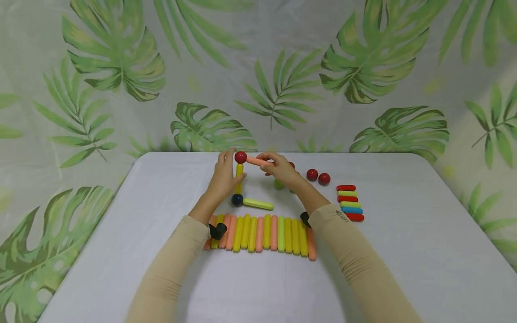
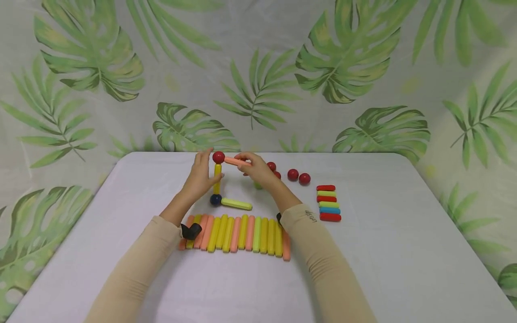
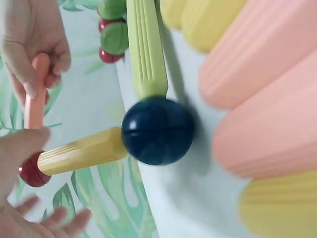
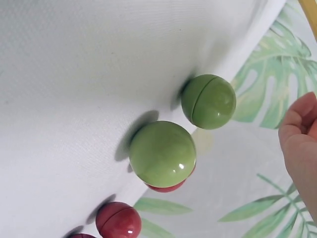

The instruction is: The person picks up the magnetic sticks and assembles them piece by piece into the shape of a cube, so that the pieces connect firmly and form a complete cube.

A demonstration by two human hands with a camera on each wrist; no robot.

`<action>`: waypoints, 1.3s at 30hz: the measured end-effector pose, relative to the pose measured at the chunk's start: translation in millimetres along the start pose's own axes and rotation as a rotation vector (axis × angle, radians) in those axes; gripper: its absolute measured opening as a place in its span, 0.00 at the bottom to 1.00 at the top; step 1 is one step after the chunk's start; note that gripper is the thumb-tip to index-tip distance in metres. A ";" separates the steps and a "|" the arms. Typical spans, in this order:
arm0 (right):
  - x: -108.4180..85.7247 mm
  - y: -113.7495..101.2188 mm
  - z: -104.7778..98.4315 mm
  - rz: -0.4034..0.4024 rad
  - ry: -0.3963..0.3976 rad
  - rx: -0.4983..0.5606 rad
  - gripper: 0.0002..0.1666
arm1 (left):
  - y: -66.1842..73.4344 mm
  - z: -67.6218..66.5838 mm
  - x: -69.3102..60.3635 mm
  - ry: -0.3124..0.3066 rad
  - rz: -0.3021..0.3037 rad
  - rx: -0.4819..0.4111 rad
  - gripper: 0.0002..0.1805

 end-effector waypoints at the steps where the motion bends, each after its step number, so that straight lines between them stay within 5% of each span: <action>1: 0.2 0.0 0.4 -0.001 -0.003 0.003 0.19 | 7.4 -1.4 3.9 0.015 0.067 0.036 0.41; 4: 0.0 -0.4 -0.4 -0.003 0.000 0.004 0.19 | 24.1 2.9 13.0 -0.010 0.235 0.111 0.29; 7: -1.5 0.0 -2.3 0.004 -0.001 -0.012 0.19 | 28.9 5.8 18.5 -0.021 0.305 0.138 0.19; 15: -14.3 16.3 -18.0 0.036 -0.024 -0.092 0.32 | 15.4 -2.1 24.5 0.063 0.234 0.096 0.15; 23: -15.7 42.9 -5.5 0.085 -0.149 -0.631 0.21 | 5.5 -5.3 26.3 0.082 0.177 0.072 0.17; 26: -14.9 43.2 -5.8 0.080 -0.127 -0.698 0.18 | 5.0 -3.9 27.1 0.076 0.166 0.074 0.17; 30: -15.1 39.3 -21.2 0.130 -0.025 -0.565 0.19 | 3.2 -2.4 28.5 0.069 0.149 0.080 0.17; 35: -19.1 30.2 -44.1 0.184 0.155 -0.197 0.22 | -1.7 1.2 32.2 0.053 0.115 0.098 0.17; 39: -19.3 26.9 -46.8 0.184 0.181 -0.046 0.24 | -5.7 7.0 35.0 0.023 0.081 0.118 0.16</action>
Point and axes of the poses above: each hand's wrist, its own x-axis towards the middle knuckle, its own z-axis out of the palm, y = z × x, the point moved 9 cm from there along x, towards the middle knuckle, and after that the axes turned 14 degrees about -x, right-handed, at the moved point
